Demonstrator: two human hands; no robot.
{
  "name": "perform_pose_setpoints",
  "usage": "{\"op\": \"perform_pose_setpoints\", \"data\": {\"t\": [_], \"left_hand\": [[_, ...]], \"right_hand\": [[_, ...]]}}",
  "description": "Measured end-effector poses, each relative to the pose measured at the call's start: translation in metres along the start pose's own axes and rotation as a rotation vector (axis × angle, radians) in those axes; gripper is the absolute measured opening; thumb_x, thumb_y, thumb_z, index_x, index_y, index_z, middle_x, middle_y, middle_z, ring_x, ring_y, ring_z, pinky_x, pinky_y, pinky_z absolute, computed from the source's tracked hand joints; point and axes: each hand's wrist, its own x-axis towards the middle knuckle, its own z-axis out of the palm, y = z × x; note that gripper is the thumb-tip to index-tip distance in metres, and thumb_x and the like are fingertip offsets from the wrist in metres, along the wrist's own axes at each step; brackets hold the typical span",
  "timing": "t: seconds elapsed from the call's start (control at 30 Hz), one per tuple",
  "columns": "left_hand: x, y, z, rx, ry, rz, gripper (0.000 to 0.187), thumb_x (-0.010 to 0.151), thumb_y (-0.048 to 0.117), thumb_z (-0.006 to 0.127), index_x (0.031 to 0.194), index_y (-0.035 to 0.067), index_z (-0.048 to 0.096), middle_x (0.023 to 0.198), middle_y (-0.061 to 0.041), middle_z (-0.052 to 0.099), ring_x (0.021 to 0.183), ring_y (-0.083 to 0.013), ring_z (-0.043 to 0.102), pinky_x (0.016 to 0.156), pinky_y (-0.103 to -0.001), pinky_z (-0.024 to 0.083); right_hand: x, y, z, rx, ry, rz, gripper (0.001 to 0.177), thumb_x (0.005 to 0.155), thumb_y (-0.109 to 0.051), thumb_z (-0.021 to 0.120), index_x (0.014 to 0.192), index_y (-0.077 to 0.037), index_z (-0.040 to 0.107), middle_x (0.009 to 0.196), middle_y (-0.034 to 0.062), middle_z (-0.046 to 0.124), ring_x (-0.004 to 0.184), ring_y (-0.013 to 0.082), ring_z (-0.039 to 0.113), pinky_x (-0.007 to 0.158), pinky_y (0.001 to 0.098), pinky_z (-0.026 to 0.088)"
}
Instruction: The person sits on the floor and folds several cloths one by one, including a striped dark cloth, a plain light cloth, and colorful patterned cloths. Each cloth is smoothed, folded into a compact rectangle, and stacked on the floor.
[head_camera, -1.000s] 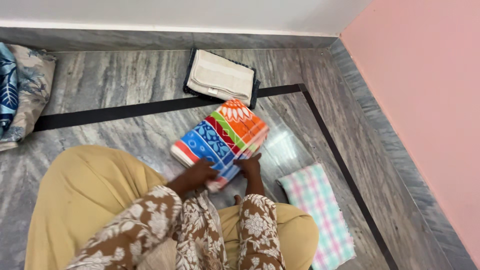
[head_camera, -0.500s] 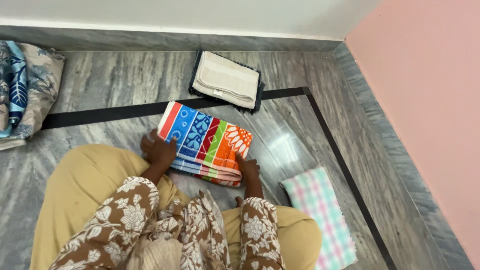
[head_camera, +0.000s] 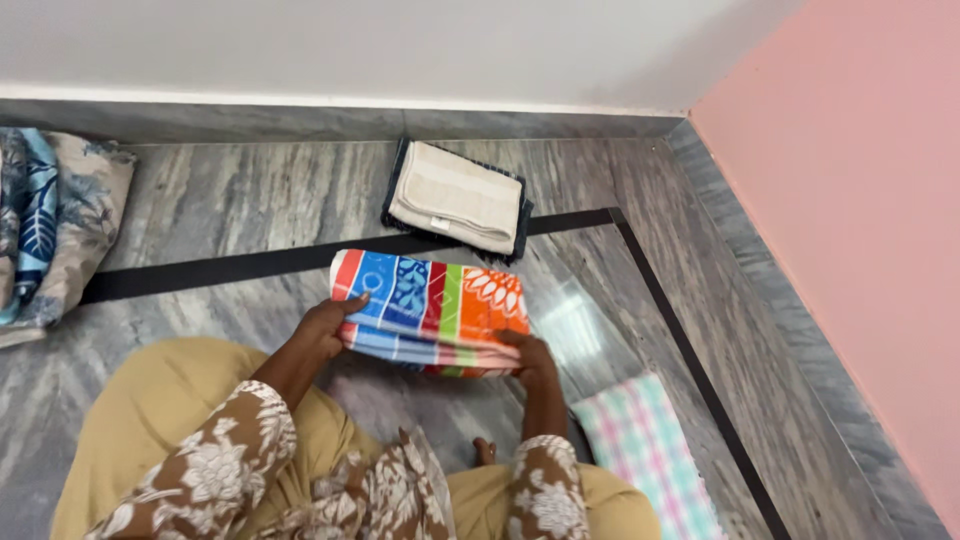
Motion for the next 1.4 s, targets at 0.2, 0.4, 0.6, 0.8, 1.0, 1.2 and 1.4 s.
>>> {"op": "perform_pose_setpoints", "data": {"t": [0.2,0.4,0.6,0.8,1.0,1.2,1.4], "left_hand": [[0.013,0.071,0.106,0.039,-0.192,0.355,0.040,0.086,0.009,0.078,0.124,0.003,0.065,0.113,-0.010,0.075,0.098,-0.0204,0.073,0.088,-0.038,0.061],[0.074,0.138,0.195,0.470,0.012,0.577,0.046,0.091,0.021,0.080,0.130,0.003,0.065,0.117,-0.018,0.074,0.096,-0.0290,0.071,0.077,-0.040,0.053],[0.141,0.108,0.175,1.838,0.235,1.053,0.092,0.085,0.029,0.082,0.160,0.024,0.028,0.167,-0.011,0.023,0.149,-0.0389,0.022,0.106,-0.071,0.032],[0.156,0.076,0.142,2.177,0.132,0.877,0.100,0.080,0.040,0.082,0.161,0.035,0.023,0.171,0.000,0.016,0.156,-0.0309,0.014,0.108,-0.077,0.024],[0.137,0.079,0.152,2.186,0.100,0.759,0.094,0.082,0.042,0.081,0.159,0.028,0.029,0.170,-0.004,0.019,0.157,-0.0332,0.016,0.112,-0.075,0.023],[0.080,0.011,0.085,1.948,-0.185,0.910,0.073,0.089,0.030,0.074,0.152,0.020,0.038,0.164,-0.008,0.030,0.152,-0.0340,0.023,0.113,-0.066,0.026],[0.016,-0.017,0.017,1.948,-0.381,0.742,0.043,0.089,0.030,0.073,0.130,0.019,0.066,0.151,-0.008,0.050,0.140,-0.0308,0.046,0.112,-0.046,0.041]], "right_hand": [[0.051,-0.114,-0.023,0.092,-0.122,-0.315,0.029,0.092,-0.012,0.069,0.116,0.004,0.068,0.095,0.0110,0.075,0.074,0.0202,0.072,0.063,0.0335,0.058],[0.100,-0.196,-0.004,0.019,0.066,-0.567,0.039,0.092,-0.017,0.072,0.125,0.003,0.063,0.095,0.0108,0.071,0.075,0.0261,0.065,0.059,0.0393,0.051],[0.160,-0.151,0.062,-1.173,0.565,-1.069,0.086,0.085,-0.048,0.076,0.156,-0.014,0.043,0.153,0.0259,0.042,0.142,0.0434,0.041,0.106,0.0570,0.046],[0.162,-0.104,0.093,-1.514,0.495,-0.765,0.100,0.079,-0.065,0.076,0.161,-0.031,0.029,0.168,0.0141,0.022,0.151,0.0450,0.027,0.110,0.0673,0.034],[0.149,-0.113,0.077,-1.486,0.332,-0.687,0.098,0.081,-0.065,0.074,0.160,-0.028,0.027,0.170,0.0145,0.017,0.152,0.0438,0.025,0.108,0.0608,0.040],[0.105,-0.055,0.029,-1.365,0.124,-0.688,0.097,0.087,-0.063,0.070,0.164,-0.023,0.025,0.171,0.0164,0.020,0.149,0.0407,0.037,0.112,0.0519,0.044],[0.015,-0.015,-0.064,-1.812,0.119,-0.236,0.104,0.079,-0.062,0.079,0.162,-0.033,0.024,0.173,0.0147,-0.001,0.154,0.0441,0.017,0.114,0.0654,0.032]]}}
